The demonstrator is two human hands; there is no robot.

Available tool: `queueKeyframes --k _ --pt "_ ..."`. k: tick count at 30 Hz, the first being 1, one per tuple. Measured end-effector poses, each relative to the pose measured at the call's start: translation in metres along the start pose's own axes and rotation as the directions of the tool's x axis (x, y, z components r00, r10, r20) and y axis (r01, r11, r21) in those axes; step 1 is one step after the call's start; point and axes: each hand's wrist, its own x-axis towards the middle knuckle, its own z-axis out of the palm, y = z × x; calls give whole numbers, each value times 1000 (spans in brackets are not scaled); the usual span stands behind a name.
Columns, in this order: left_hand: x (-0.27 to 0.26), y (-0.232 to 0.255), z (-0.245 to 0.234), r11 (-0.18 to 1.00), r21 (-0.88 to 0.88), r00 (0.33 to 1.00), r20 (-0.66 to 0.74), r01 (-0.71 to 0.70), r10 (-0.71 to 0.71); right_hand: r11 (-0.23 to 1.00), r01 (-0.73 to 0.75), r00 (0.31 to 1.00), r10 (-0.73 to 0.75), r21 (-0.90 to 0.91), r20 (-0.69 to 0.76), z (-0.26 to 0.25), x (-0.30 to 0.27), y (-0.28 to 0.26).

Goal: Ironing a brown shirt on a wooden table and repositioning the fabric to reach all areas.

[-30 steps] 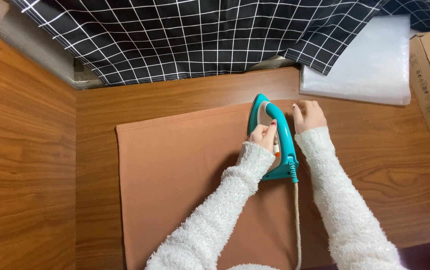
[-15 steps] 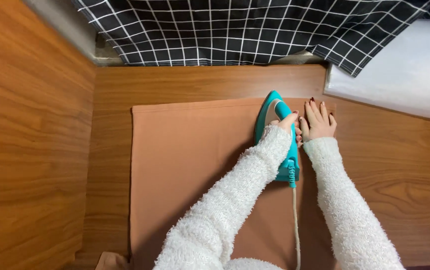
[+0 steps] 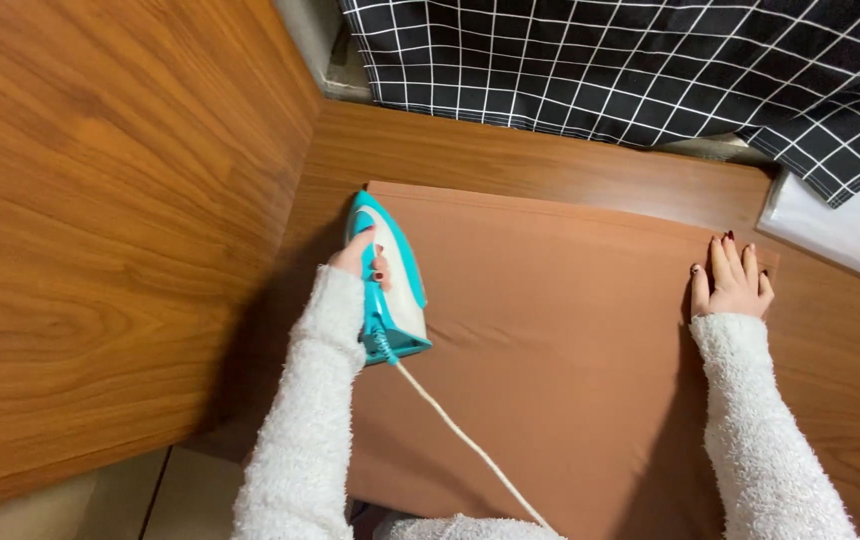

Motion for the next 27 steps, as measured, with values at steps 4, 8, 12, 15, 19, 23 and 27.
queueKeyframes --k 4,8,12,15,19,23,27 --pt "-42 21 -16 994 -41 994 -29 101 -102 1000 5 1000 -5 -10 2 -2 3 -3" --pt "-98 0 8 996 94 998 -65 6 1 999 -49 992 48 3 120 -14 12 -1" --pt "-116 -53 32 950 192 967 117 -246 226 984 -178 955 180 -30 235 -21 26 33" --pt "-141 -96 80 945 240 954 254 -222 160 828 -241 941 73 506 329 -146 -40 -84" --pt "-196 -144 135 884 432 902 431 -180 -28 437 -462 875 82 772 477 -160 -107 -103" --pt "-244 -184 158 558 728 791 580 -398 -193 259 -589 808 162 766 567 -155 -178 -91" --pt "-281 -223 158 177 702 631 703 -690 -327 386 -712 686 560 587 464 -126 -253 -22"
